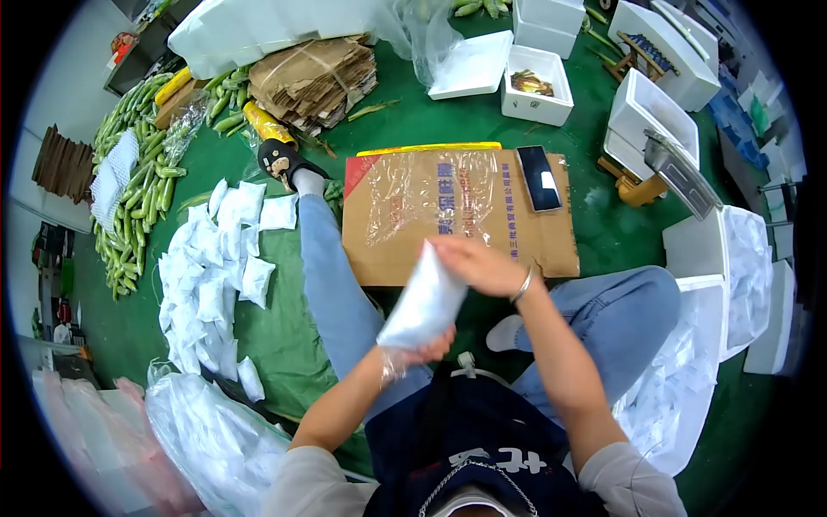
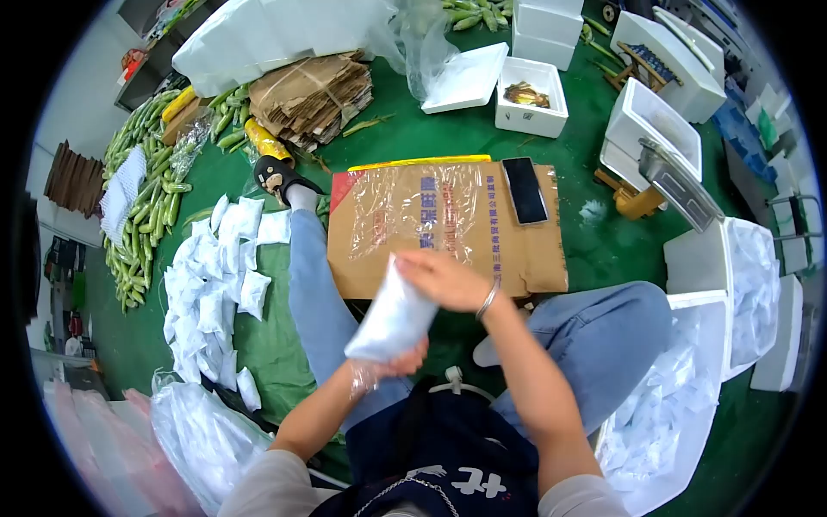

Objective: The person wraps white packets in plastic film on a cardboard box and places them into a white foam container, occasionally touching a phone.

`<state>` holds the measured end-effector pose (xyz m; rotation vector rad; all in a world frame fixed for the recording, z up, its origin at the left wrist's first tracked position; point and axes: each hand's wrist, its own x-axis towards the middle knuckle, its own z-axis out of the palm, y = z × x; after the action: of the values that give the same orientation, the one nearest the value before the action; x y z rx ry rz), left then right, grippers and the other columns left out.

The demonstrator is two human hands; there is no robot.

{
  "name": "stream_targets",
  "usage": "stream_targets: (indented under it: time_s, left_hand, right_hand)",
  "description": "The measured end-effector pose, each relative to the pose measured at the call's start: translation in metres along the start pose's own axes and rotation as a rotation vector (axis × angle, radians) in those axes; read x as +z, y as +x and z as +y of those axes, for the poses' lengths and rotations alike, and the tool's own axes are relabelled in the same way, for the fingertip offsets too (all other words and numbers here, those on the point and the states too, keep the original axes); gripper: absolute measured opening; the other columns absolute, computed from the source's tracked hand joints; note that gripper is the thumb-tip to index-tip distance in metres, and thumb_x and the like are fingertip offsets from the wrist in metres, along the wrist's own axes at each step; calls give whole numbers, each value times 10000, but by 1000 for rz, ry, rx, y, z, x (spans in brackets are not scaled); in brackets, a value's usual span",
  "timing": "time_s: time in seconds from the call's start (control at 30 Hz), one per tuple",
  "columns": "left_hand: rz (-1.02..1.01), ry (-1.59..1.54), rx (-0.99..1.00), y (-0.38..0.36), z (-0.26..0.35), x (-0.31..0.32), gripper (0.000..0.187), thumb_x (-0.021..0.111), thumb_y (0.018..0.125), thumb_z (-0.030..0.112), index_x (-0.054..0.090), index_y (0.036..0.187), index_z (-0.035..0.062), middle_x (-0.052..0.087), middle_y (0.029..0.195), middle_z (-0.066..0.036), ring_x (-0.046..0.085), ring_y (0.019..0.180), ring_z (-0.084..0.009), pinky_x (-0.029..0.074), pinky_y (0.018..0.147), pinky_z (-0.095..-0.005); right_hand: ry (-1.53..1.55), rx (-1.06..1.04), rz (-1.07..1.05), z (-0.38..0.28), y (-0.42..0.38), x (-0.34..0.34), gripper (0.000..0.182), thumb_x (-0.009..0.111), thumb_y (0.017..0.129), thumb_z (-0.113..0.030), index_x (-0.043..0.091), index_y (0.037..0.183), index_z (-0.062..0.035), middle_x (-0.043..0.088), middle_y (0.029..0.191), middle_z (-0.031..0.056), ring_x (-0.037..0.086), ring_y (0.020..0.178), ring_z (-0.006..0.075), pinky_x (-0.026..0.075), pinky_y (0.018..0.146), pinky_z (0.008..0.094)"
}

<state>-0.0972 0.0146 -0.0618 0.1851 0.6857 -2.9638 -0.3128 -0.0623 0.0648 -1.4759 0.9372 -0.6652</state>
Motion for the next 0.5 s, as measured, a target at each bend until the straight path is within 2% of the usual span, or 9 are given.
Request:
stream_targets:
  time_s: [0.03, 0.1, 0.13, 0.17, 0.23, 0.27, 0.37, 0.43, 0.5]
  left_hand:
    - [82, 61, 38, 2, 4, 37, 651, 338, 930, 633, 573, 1063, 42, 633, 893, -154, 609, 679, -208, 452, 478, -318]
    - [651, 852, 589, 17, -4, 64, 783, 292, 892, 719, 533, 1166, 26, 612, 1031, -194, 630, 778, -254, 484, 520, -322]
    - [577, 887, 708, 15, -24, 88, 793, 361, 894, 699, 485, 1252, 3, 598, 1104, -199, 627, 905, -266, 522, 657, -346]
    - [575, 885, 705, 13, -37, 90, 793, 361, 894, 699, 485, 1252, 3, 598, 1104, -199, 627, 905, -266, 522, 657, -346]
    - [453, 1649, 1310, 17, -62, 89, 667, 413, 966, 505, 370, 1367, -27, 519, 1290, -193, 508, 1200, -263, 404, 995, -355]
    - [749, 1891, 1458, 30, -80, 99, 517, 446, 974, 364, 438, 1303, -34, 593, 1174, -205, 592, 1074, -262, 457, 910, -357]
    - [1285, 1337, 1717, 36, -56, 83, 442, 445, 960, 327, 520, 1197, -38, 658, 991, -201, 647, 889, -272, 497, 806, -363]
    - [894, 771, 1510, 28, -13, 63, 473, 408, 959, 378, 593, 1072, -43, 684, 915, -154, 675, 793, -269, 523, 725, -358]
    - [673, 596, 1071, 29, -16, 75, 479, 418, 958, 419, 603, 1099, 0, 673, 966, -122, 668, 848, -247, 543, 762, -344]
  right_hand:
    - [-132, -282, 369, 9, -6, 30, 341, 535, 950, -302, 603, 1127, -18, 663, 1016, 156, 604, 1020, 197, 464, 877, 321]
    - [37, -193, 661, 10, -13, 44, 261, 535, 949, -251, 588, 960, 5, 652, 837, 114, 614, 834, 196, 476, 756, 315]
    - [151, -191, 822, 8, -15, 48, 250, 520, 949, -219, 540, 855, 12, 598, 729, 82, 569, 695, 180, 454, 667, 310]
    - [149, -188, 823, 16, -17, 48, 250, 520, 949, -219, 540, 855, 12, 598, 729, 82, 569, 695, 180, 454, 667, 310]
    - [685, 89, 1035, 55, -16, 45, 259, 510, 950, -200, 547, 840, 32, 598, 755, 111, 572, 743, 194, 453, 668, 320]
    - [362, 127, 1042, 82, -15, 49, 262, 559, 914, -222, 549, 919, 40, 601, 869, 188, 587, 811, 279, 464, 719, 353]
    - [-447, 12, 936, 6, -37, 86, 405, 624, 856, -256, 519, 1106, 45, 556, 1072, 288, 566, 929, 392, 457, 817, 379]
    - [-620, -51, 689, -24, -59, 98, 703, 692, 784, -319, 394, 1322, 22, 498, 1232, 294, 566, 1028, 400, 447, 874, 431]
    - [-842, -137, 608, -56, -79, 100, 661, 698, 768, -309, 446, 1285, 16, 487, 1260, 284, 554, 1058, 395, 412, 930, 443]
